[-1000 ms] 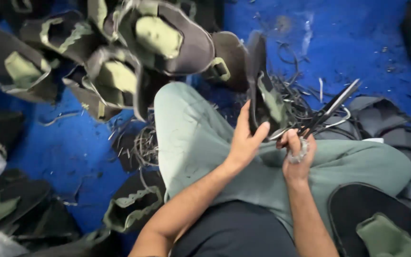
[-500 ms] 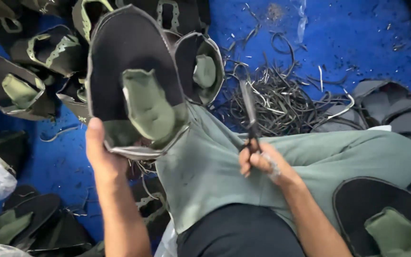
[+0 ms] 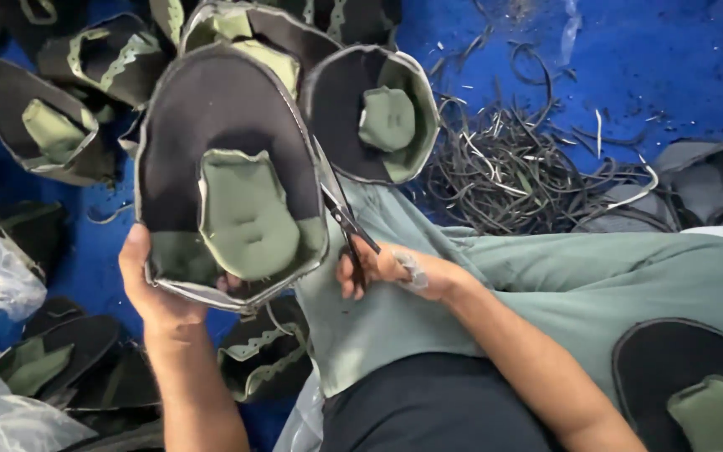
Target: The person trims the excess material from shoe upper components using scissors.
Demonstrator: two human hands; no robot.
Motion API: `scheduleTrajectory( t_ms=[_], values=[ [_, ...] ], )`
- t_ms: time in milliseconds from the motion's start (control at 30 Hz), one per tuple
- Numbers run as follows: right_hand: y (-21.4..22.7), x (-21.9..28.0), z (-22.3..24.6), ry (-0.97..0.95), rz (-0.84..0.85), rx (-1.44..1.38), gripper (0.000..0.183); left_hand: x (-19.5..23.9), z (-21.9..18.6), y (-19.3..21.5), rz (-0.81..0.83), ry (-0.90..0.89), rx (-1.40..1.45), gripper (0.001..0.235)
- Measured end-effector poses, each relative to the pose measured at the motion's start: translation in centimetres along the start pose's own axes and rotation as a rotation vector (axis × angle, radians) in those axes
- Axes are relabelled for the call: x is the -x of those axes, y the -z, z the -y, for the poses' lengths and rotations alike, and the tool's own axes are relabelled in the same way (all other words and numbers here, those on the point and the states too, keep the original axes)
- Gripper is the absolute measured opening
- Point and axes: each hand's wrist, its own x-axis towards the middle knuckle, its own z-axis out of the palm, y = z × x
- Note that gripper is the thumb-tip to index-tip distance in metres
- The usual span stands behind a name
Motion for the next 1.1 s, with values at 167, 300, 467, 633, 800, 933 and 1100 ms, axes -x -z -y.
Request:
scheduleTrajectory(
  t_ms=[167, 300, 467, 633, 800, 933, 1100],
  values=[
    [1.4, -0.7, -0.5, 0.156, -0.138, 0.124, 0.079, 0.1, 5.2, 1.0, -0.154, 0.115, 0.315, 0.061],
    [2.9, 0.6, -2.1, 0.184, -0.375, 0.357, 0.059, 0.1, 11.5, 2.0, -0.119, 0.315, 0.621, 0.062],
    [1.3, 3.1, -0.1, 0.213, -0.741, 0.309, 0.037, 1.8, 8.7, -2.5, -0.18, 0.109, 0.522, 0.06],
    [0.6, 6.2, -0.5, 0.364, -0.806, 0.285, 0.034, 4.8, 13.3, -5.5, -0.019, 0.051, 0.669, 0.043],
    [2.0, 7.3, -1.8, 0.427, -0.957, 0.424, 0.046, 7.1, 20.2, -11.6, 0.074, 0.487, 0.393, 0.045],
    [4.5, 8.0, -1.4, 0.491, -0.976, 0.106, 0.033, 9.0, 17.8, -9.6, 0.56, 0.66, 0.299, 0.053],
    [3.4, 7.6, -1.1, 0.472, -0.943, -0.106, 0.028, 8.5, 8.8, -10.2, 0.417, -0.872, -1.164, 0.056]
  ],
)
